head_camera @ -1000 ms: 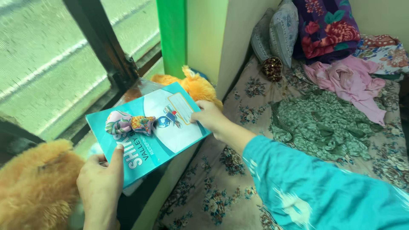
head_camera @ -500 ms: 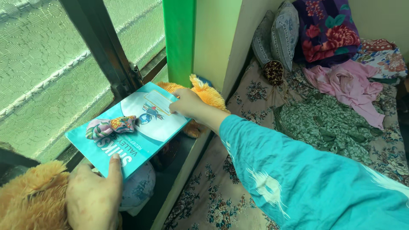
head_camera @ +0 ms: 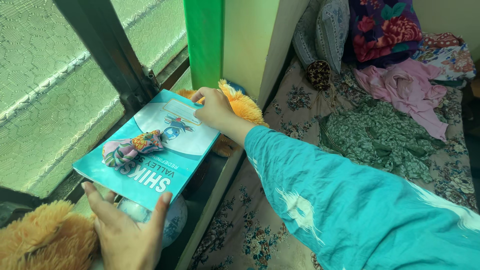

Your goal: The person opens a window, then moves several items including a tin, stuffed toys, a globe, a green bat, and a book onto the windowsill. They then walk to a door, open it, and close it. Finally, they open another window in a different room.

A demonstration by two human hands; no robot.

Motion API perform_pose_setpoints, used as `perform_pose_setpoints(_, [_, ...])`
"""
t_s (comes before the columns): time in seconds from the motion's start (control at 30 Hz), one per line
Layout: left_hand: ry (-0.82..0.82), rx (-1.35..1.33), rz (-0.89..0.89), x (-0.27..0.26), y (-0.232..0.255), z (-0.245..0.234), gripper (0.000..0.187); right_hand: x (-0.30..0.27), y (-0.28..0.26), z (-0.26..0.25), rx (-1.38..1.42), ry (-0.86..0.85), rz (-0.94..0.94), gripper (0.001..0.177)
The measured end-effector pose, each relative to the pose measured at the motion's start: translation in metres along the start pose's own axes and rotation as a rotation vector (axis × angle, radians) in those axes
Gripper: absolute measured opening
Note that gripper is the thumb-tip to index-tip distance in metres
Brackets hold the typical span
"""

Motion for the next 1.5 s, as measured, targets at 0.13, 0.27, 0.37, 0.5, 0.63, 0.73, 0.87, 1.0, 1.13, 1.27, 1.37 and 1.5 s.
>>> perform_pose_setpoints(0.13, [0.226,0.09,0.258,-0.026,0.014,-0.005,0.143,-0.006,-0.001,-0.001,0.002,0.058,-0.076,0.024])
perform_pose_setpoints(0.27, [0.317,0.222,0.312,-0.038,0.013,-0.001,0.128,-0.013,-0.008,0.0,-0.007,0.07,-0.127,0.017])
perform_pose_setpoints(0.37, [0.354,0.214,0.297,-0.04,0.012,0.004,0.113,-0.021,-0.019,-0.003,-0.09,0.02,-0.164,0.018])
perform_pose_setpoints(0.5, [0.379,0.304,0.285,-0.047,0.02,0.007,0.102,-0.042,-0.029,-0.021,-0.092,0.135,-0.098,0.035])
perform_pose_setpoints(0.63, [0.344,0.292,0.275,-0.049,0.032,0.004,0.098,-0.082,-0.033,-0.042,-0.042,0.433,-0.141,0.042])
perform_pose_setpoints(0.73, [0.355,0.27,0.34,-0.049,0.043,-0.003,0.092,-0.11,-0.024,-0.056,-0.001,0.526,-0.126,0.04])
perform_pose_setpoints(0.87, [0.345,0.192,0.467,-0.05,0.064,-0.005,0.077,-0.144,-0.016,-0.077,-0.018,0.5,-0.165,0.033])
perform_pose_setpoints(1.0, [0.37,-0.104,0.656,-0.062,0.106,0.002,0.053,-0.167,-0.022,-0.106,-0.08,0.507,-0.239,0.027])
perform_pose_setpoints(1.13, [0.163,-0.217,0.773,-0.071,0.152,0.017,0.046,-0.191,-0.027,-0.138,-0.124,0.557,-0.237,0.024])
perform_pose_setpoints(1.27, [0.001,-0.316,0.895,-0.073,0.203,0.044,0.044,-0.228,-0.022,-0.175,-0.19,0.65,-0.155,0.022])
perform_pose_setpoints(1.37, [-0.134,-0.327,0.943,-0.087,0.232,0.062,0.043,-0.268,-0.019,-0.204,-0.214,0.719,-0.107,0.021])
perform_pose_setpoints(1.5, [-0.254,-0.364,1.048,-0.119,0.261,0.08,0.041,-0.323,-0.009,-0.235,-0.25,0.808,0.013,0.02])
Point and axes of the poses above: each hand's wrist, its own x-axis towards the middle knuckle, its own z-axis out of the palm, y = z × x, the point moved 6 cm from there along x, towards the middle knuckle, and after that the axes turned 12 degrees about x, right-handed, at the moved point
